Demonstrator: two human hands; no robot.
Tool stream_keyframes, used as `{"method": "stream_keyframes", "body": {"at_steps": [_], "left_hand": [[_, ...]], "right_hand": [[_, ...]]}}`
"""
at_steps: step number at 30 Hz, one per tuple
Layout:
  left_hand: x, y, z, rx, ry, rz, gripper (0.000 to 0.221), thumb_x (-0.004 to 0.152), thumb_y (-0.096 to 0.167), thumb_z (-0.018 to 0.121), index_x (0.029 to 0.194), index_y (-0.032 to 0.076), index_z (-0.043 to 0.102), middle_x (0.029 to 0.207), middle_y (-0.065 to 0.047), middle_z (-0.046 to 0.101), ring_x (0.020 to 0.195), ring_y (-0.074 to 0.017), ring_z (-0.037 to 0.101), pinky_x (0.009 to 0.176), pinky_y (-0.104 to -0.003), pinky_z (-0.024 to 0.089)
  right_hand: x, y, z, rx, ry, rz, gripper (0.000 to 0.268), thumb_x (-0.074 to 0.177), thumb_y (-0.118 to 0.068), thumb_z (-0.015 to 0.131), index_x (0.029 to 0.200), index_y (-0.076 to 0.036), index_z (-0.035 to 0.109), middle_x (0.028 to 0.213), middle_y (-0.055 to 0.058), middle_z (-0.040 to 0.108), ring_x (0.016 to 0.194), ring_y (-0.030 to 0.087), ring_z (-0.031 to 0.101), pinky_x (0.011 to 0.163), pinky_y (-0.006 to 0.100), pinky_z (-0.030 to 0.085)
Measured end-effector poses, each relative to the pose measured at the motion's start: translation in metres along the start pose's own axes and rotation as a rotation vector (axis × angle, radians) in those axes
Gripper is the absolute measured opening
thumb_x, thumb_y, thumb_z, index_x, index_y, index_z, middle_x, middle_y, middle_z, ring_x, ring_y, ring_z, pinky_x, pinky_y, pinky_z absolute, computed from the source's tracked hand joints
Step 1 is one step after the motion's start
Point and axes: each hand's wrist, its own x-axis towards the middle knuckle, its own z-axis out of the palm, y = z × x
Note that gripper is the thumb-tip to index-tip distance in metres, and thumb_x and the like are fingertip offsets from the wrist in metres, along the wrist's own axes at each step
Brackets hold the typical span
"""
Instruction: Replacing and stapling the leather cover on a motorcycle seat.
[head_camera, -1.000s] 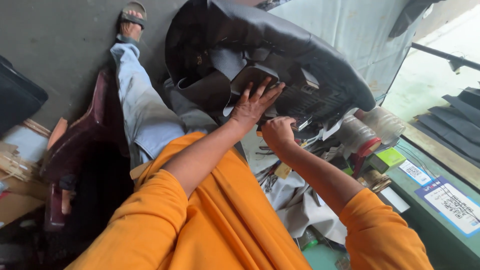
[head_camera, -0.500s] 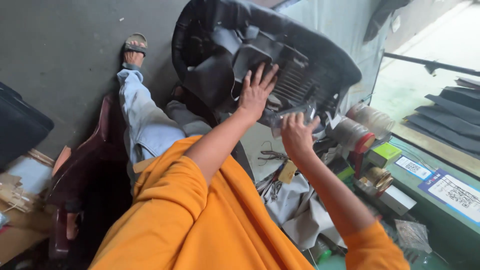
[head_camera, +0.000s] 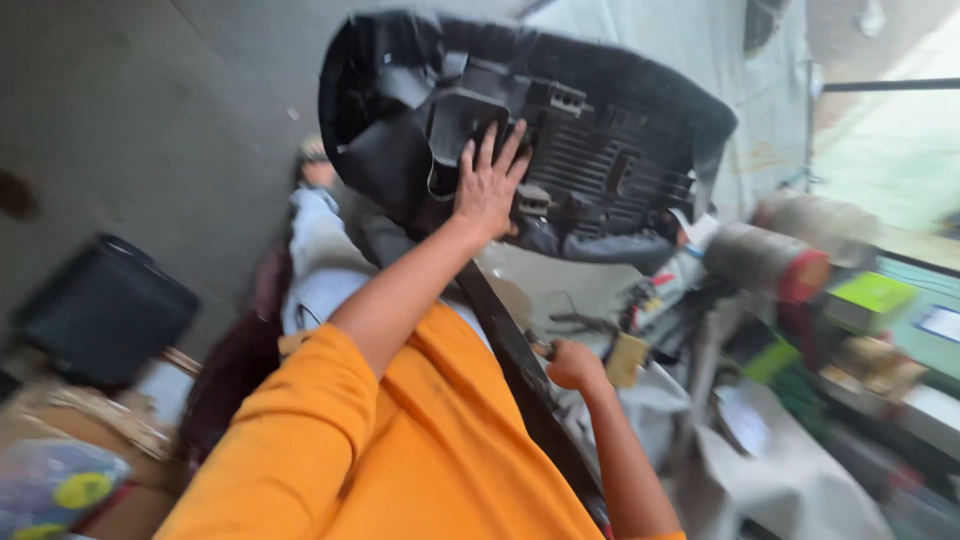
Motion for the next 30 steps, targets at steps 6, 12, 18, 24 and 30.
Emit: {"method": "stream_keyframes", "body": {"at_steps": [6, 12, 18, 24, 30], "left_hand": [[-0.059, -0.011, -0.031, 0.105, 0.235, 0.15, 0.104, 0.067, 0.053, 0.088, 0.153, 0.012, 0.046, 0.164, -0.017, 0.029, 0.154, -0.0394, 0.021, 0.12, -0.064, 0.017], [-0.089, -0.05, -0.064, 0.198, 0.189, 0.18, 0.064, 0.069, 0.047, 0.087, 0.117, 0.009, 0.069, 0.157, -0.019, 0.045, 0.151, -0.0406, 0.028, 0.118, -0.067, 0.017], [-0.056, -0.064, -0.089, 0.199, 0.008, 0.325, 0.031, 0.07, 0.033, 0.087, 0.086, 0.011, 0.072, 0.153, -0.012, 0.052, 0.151, -0.0367, 0.032, 0.12, -0.064, 0.022], [-0.028, -0.092, -0.086, 0.161, -0.044, 0.547, 0.025, 0.077, 0.03, 0.082, 0.083, 0.01, 0.07, 0.146, -0.009, 0.06, 0.144, -0.034, 0.044, 0.117, -0.058, 0.03], [-0.013, -0.105, -0.085, 0.142, 0.014, 0.661, 0.024, 0.082, 0.03, 0.078, 0.087, 0.009, 0.068, 0.135, -0.008, 0.069, 0.131, -0.028, 0.06, 0.11, -0.053, 0.037]], "right_hand": [[0.058, -0.001, 0.029, 0.217, 0.797, -0.057, 0.067, 0.072, -0.031, 0.075, 0.131, -0.002, 0.06, 0.127, 0.025, 0.061, 0.119, 0.043, 0.055, 0.095, 0.053, 0.044], [0.041, -0.021, 0.012, 0.452, 0.936, -0.153, 0.054, 0.081, -0.03, 0.077, 0.126, -0.003, 0.065, 0.125, 0.022, 0.062, 0.118, 0.041, 0.057, 0.1, 0.051, 0.043], [0.019, -0.056, 0.006, 0.688, 1.005, -0.322, 0.037, 0.084, -0.018, 0.076, 0.116, -0.002, 0.069, 0.119, 0.019, 0.066, 0.114, 0.038, 0.06, 0.099, 0.049, 0.046], [-0.01, -0.102, -0.044, 0.722, 1.112, -0.455, 0.022, 0.085, -0.008, 0.075, 0.106, -0.003, 0.07, 0.11, 0.013, 0.07, 0.11, 0.034, 0.064, 0.097, 0.044, 0.049], [-0.004, -0.166, -0.124, 0.64, 1.22, -0.648, 0.024, 0.086, -0.004, 0.075, 0.11, -0.002, 0.071, 0.112, 0.012, 0.069, 0.113, 0.031, 0.064, 0.099, 0.044, 0.05]]}}
